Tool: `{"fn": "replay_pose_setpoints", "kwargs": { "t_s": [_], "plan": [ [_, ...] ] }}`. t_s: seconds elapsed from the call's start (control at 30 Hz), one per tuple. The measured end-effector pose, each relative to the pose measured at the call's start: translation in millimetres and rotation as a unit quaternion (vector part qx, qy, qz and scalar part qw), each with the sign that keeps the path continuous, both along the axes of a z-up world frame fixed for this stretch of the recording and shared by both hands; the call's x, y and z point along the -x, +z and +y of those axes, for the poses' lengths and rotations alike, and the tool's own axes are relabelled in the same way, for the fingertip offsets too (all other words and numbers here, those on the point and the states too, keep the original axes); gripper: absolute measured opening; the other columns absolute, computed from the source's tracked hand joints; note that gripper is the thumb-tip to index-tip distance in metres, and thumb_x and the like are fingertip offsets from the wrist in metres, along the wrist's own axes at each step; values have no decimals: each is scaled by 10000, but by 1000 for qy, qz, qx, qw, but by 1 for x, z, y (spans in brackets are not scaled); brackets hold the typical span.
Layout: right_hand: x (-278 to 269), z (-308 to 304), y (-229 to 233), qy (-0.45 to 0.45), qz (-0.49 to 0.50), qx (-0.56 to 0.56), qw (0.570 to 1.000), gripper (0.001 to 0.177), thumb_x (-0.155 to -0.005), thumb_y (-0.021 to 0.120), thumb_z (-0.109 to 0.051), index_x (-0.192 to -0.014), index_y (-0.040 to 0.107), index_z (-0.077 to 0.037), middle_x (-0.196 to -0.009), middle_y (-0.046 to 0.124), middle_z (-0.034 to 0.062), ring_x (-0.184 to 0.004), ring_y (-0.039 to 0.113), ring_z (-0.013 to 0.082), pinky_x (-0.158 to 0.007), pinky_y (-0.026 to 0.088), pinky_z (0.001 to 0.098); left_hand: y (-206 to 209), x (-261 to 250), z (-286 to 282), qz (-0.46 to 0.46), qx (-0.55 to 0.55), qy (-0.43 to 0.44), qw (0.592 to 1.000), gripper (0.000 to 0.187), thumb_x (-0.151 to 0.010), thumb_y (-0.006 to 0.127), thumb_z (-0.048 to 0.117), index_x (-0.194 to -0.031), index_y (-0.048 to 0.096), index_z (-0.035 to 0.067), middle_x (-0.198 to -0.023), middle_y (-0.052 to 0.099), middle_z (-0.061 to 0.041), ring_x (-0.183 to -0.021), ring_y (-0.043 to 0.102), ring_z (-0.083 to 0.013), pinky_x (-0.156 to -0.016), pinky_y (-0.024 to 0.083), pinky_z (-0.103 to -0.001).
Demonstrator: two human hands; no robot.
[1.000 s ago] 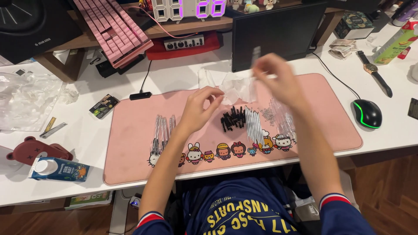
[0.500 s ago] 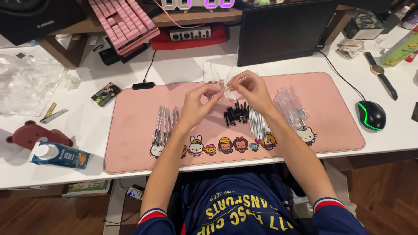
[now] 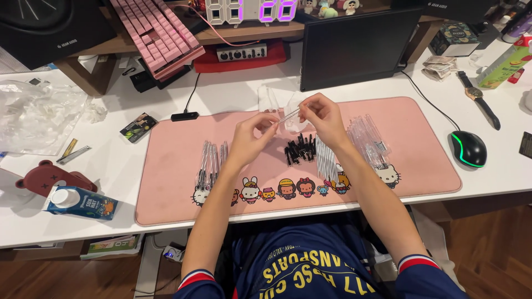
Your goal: Assembling pens by inserting ink refills into clear plastic barrels on a desk.
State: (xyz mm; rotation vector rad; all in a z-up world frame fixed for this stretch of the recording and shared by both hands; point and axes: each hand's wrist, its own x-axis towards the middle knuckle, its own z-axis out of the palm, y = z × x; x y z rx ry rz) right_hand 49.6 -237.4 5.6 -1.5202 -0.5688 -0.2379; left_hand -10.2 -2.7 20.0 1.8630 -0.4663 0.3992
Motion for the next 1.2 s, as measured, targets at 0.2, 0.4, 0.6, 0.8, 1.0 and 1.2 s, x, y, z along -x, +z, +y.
{"fn": "replay_pose_setpoints", "kwargs": {
  "t_s": [0.2, 0.4, 0.6, 0.8, 1.0, 1.2],
  "plan": [
    [1, 2, -1, 25, 13, 11, 1000, 83, -1048, 717, -62, -1126, 705, -37, -850, 744, 108, -781, 738, 163, -814, 600, 320, 39, 31, -1, 56, -15, -69, 996, 114, -1005, 727, 228, -1091, 790, 187, -789, 793, -32, -762, 693, -166, -870, 573, -349],
    [10, 3, 13, 9, 7, 41, 999, 98, -1035, 719, -32, -1132, 724, -43, -858, 753, 95, -810, 740, 171, -827, 587, 325, 21, 17, 4, 79, 2, -129, 988, 128, -1035, 668, 188, -1119, 737, 120, -729, 759, -56, -678, 644, -169, -790, 558, -352],
    [-6, -30, 22, -122, -47, 91, 987, 144, -1084, 675, -68, -1222, 705, -43, -979, 746, 121, -938, 723, 216, -873, 564, 344, -8, -9, 14, 82, 40, -78, 993, 135, -1080, 627, 186, -1140, 722, 112, -708, 731, -53, -606, 642, -134, -693, 555, -280],
    [-2, -31, 15, -194, -101, 310, 925, 159, -963, 837, -172, -1061, 756, -78, -1013, 694, 116, -964, 698, 286, -850, 561, 394, -23, -21, 18, 96, 65, -29, 993, 149, -1097, 621, 217, -1150, 726, 126, -715, 719, -43, -618, 640, -117, -666, 552, -259],
    [2, -27, 10, -132, -117, 444, 878, 363, -842, 885, -198, -1170, 767, -99, -1203, 621, 141, -1176, 604, 363, -1042, 482, 519, -23, -22, 19, 104, 77, -17, 991, 171, -1097, 622, 213, -1162, 728, 96, -722, 714, -68, -636, 641, -125, -665, 538, -252],
    [-27, -31, -20, -173, -150, 466, 855, 213, -857, 846, -115, -1054, 784, -168, -1039, 676, 22, -1023, 675, 234, -955, 469, 392, -24, -21, 17, 113, 73, -13, 991, 171, -1091, 631, 222, -1158, 735, 104, -724, 714, -65, -640, 645, -127, -663, 542, -260]
  ]
}}
